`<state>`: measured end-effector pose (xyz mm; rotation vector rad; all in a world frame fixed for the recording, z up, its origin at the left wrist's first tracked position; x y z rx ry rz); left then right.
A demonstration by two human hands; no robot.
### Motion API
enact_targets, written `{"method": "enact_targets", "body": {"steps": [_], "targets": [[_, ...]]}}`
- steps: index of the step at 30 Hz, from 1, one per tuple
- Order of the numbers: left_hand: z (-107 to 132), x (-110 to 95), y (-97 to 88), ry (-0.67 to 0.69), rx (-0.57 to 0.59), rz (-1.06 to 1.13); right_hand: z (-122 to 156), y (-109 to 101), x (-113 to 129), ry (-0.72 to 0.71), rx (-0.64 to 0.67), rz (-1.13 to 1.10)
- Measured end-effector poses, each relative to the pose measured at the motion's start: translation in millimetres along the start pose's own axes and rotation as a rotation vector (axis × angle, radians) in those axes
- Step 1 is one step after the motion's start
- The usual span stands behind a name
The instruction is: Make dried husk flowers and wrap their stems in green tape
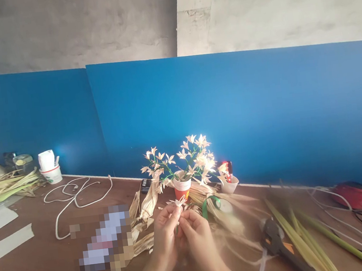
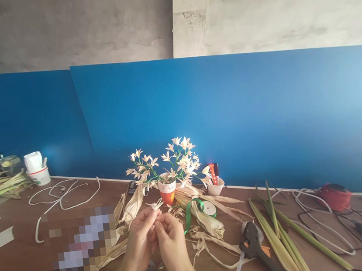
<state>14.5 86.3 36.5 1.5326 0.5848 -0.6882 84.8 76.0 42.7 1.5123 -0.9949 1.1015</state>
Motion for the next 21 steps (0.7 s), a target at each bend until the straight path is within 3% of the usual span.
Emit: {"method": "enact_targets", "body": {"steps": [4, 7, 12, 15, 21], "targets": [[0, -3, -1.0, -0.012, 0.024, -0.061, -3, 1, 8, -0.013, 0.063, 0.066], [-1, -17, -2.5, 0.053, 0.010, -0.154, -5, 0, 24, -0.027, 0.141, 0.174], [-5, -36, 5.3, 0.099, -0.011, -0.215, -6, -17, 45, 0.004, 0.128, 0.271], [-8, -36, 16.3, 0.057, 0.010, -0.170, -7, -16, 42, 0.054, 0.188, 0.255], [-14, -20, 41.3, -0.065, 0.114, -0.094, -11, -21, 33, 0.093, 0.168, 0.183]]}}
Point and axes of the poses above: each hand's wrist, its own z-axis away from the middle knuckle, its own y-axis out of the palm, x = y × z, the point moved 9 cm from there along -z, towards the middle knuckle, and after that the axes turned 7 degrees about x, right-handed, at the moved point
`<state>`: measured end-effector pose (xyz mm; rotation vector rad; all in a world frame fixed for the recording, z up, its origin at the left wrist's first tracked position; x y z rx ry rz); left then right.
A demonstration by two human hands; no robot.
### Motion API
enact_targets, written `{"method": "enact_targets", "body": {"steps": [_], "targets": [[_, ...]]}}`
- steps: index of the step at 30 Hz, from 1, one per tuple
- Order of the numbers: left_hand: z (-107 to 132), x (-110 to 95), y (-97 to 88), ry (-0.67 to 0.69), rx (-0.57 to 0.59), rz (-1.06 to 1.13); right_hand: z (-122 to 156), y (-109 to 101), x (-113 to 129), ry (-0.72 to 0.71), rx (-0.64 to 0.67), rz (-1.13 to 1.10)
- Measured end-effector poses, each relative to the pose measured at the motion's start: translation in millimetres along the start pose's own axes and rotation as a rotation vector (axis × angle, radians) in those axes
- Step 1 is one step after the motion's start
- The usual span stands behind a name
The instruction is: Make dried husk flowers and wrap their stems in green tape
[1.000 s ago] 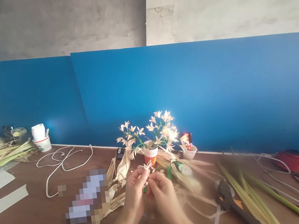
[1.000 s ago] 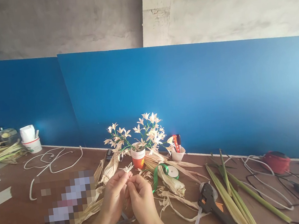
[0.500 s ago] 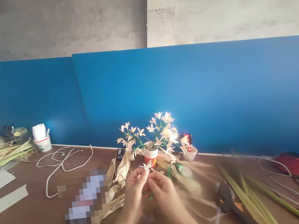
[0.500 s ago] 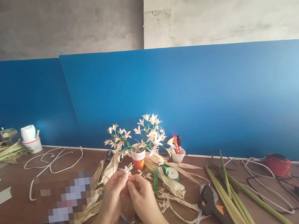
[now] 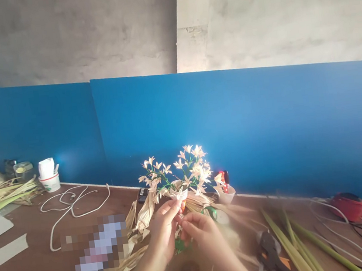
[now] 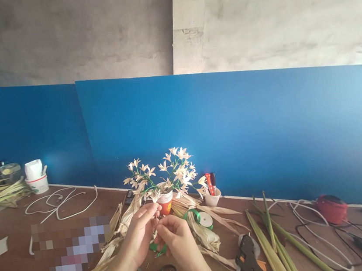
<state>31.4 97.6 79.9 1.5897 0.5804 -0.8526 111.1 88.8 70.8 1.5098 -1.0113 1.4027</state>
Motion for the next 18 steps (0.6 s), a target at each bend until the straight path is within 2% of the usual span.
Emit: {"method": "enact_targets", "body": {"steps": [6, 14, 18], "targets": [[-7, 10, 5.9, -0.053, 0.054, 0.046, -1, -5, 0, -0.011, -0.022, -0.060], [-9, 7, -2.0, -0.074, 0.082, 0.075, -2, -5, -7, 0.064, 0.030, -0.098], [-9, -1, 0.1, -0.034, 0.098, 0.024, -2, -3, -8, 0.076, 0.052, -0.108]]}}
Point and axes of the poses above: each hand's wrist, its own z-axis away from the middle knuckle, its own y-axis out of the palm, x = y × z, the point moved 9 cm from there along -z, towards the middle knuckle, and after that the axes turned 7 degrees about x, right-handed, at the moved point
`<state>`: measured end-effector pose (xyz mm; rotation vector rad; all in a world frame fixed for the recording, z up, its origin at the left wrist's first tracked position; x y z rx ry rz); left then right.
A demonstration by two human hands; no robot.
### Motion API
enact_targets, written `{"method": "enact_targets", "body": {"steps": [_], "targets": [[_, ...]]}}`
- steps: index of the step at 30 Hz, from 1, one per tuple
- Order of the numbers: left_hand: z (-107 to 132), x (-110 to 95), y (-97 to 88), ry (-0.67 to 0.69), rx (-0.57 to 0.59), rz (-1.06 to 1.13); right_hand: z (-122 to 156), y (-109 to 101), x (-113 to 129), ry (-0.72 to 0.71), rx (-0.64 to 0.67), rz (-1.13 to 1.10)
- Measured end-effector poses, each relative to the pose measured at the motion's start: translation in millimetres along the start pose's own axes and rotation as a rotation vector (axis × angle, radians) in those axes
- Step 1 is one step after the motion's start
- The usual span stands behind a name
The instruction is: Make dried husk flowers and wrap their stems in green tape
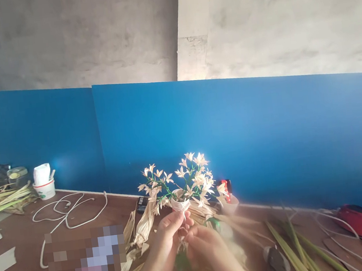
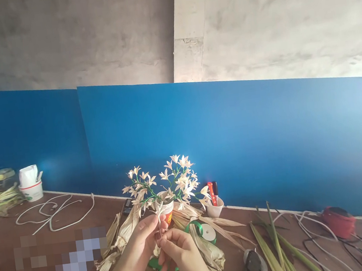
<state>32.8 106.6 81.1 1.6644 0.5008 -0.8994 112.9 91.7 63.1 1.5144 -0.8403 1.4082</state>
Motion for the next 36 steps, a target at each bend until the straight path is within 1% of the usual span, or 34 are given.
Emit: {"method": "enact_targets", "body": {"steps": [4, 6, 8, 11, 13, 17, 22, 25, 28, 31, 34, 36], "targets": [[2, -6, -1.1, 0.061, -0.053, -0.078, 0, 3, 0, -0.001, 0.001, -0.001], [3, -6, -0.6, 0.083, -0.073, -0.101, 1, 3, 3, -0.030, -0.036, 0.007], [5, -5, 0.5, 0.115, -0.091, -0.105, 2, 0, 7, -0.061, -0.103, 0.008], [9, -1, -1.4, 0.161, -0.147, -0.081, 4, -1, 6, -0.092, -0.166, -0.030], [10, 5, -4.2, 0.158, -0.181, -0.052, 3, 0, 3, -0.114, -0.169, -0.077], [8, 16, -11.3, 0.141, -0.210, 0.001, -1, 3, -8, -0.144, -0.151, -0.145], [5, 19, -18.7, 0.161, -0.244, -0.017, -3, 1, -15, -0.151, -0.202, -0.172], [7, 22, -17.6, 0.149, -0.259, -0.028, -1, -4, -12, -0.133, -0.241, -0.151], [9, 27, -13.1, 0.133, -0.260, -0.028, 1, -5, -4, -0.133, -0.231, -0.077], [11, 31, -8.9, 0.124, -0.247, -0.030, 2, -6, 3, -0.164, -0.233, -0.026], [10, 33, -9.5, 0.129, -0.250, -0.040, 4, -10, 3, -0.177, -0.289, 0.004], [10, 32, -11.7, 0.129, -0.261, -0.054, 4, -13, 3, -0.176, -0.305, 0.040]]}}
Point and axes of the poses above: each hand's wrist, its own z-axis away from the middle knuckle, its own y-axis out of the palm, x = y × z, the point moved 9 cm from there along -z, towards the middle knuckle, and after that the axes turned 7 degrees about x, right-handed, at the moved point
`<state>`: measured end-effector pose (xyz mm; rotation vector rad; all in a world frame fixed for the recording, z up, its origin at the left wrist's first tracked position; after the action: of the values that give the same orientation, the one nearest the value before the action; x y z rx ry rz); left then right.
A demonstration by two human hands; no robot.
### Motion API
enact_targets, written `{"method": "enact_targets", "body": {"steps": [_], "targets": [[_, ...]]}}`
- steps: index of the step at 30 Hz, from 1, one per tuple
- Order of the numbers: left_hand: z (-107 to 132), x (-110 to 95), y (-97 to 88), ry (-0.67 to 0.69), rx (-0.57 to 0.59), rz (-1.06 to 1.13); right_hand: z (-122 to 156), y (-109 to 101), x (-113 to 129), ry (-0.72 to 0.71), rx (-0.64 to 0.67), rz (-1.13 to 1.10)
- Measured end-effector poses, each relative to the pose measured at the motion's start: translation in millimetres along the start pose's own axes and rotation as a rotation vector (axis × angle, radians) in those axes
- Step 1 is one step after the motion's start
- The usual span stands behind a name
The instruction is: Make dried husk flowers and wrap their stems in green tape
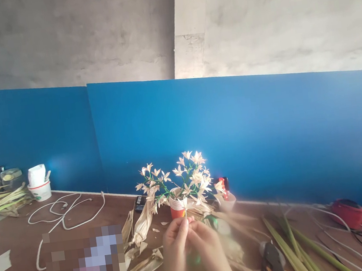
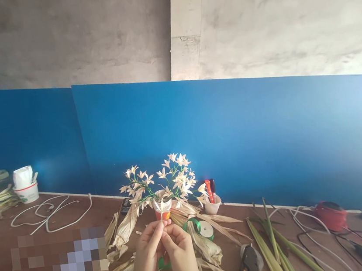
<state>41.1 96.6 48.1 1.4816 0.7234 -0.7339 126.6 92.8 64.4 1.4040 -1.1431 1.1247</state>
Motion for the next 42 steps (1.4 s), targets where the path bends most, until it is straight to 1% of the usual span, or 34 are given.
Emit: {"method": "enact_targets", "body": {"steps": [3, 5, 6, 8, 11, 13, 15, 18, 23, 27, 31, 36, 39, 42], "targets": [[-3, -9, -2.2, 0.019, -0.012, -0.029, -2, -5, 7, -0.016, 0.025, 0.082], [-4, -17, 0.8, 0.031, 0.018, -0.028, -2, -16, 18, -0.058, -0.020, 0.116], [-4, -18, 4.6, 0.008, 0.056, -0.009, -2, -22, 23, -0.077, -0.055, 0.113], [-3, -14, 13.9, -0.084, 0.146, 0.015, -3, -26, 29, -0.064, -0.055, 0.057], [3, -1, 22.7, -0.214, 0.227, 0.005, -1, -17, 25, 0.024, 0.043, -0.085], [5, 4, 24.6, -0.241, 0.242, -0.001, 1, -14, 22, 0.063, 0.070, -0.165], [6, 7, 25.8, -0.247, 0.251, -0.003, 2, -14, 18, 0.096, 0.055, -0.210], [7, 9, 24.8, -0.254, 0.229, -0.019, 1, -19, 13, 0.104, 0.004, -0.229], [7, 2, 19.0, -0.222, 0.130, -0.001, -5, -26, 11, -0.010, -0.073, -0.187], [7, 0, 15.6, -0.216, 0.085, 0.049, -6, -27, 6, -0.018, -0.084, -0.178], [8, 1, 15.7, -0.221, 0.086, 0.043, -6, -25, 5, -0.011, -0.064, -0.184], [10, -3, 20.6, -0.178, 0.107, 0.044, -6, -26, 1, -0.028, -0.096, -0.189], [11, 2, 22.8, -0.246, 0.116, 0.110, -6, -29, -3, -0.022, -0.126, -0.203], [11, 7, 22.4, -0.323, 0.117, 0.163, -8, -30, -3, -0.034, -0.126, -0.192]]}}
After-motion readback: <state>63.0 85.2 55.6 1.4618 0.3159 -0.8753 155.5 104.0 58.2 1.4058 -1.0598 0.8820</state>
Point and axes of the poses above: each hand's wrist, its own z-axis away from the middle knuckle, its own y-axis out of the palm, x = y × z, the point moved 9 cm from there along -z, towards the middle knuckle, and after that the axes turned 7 degrees about x, right-handed, at the moved point
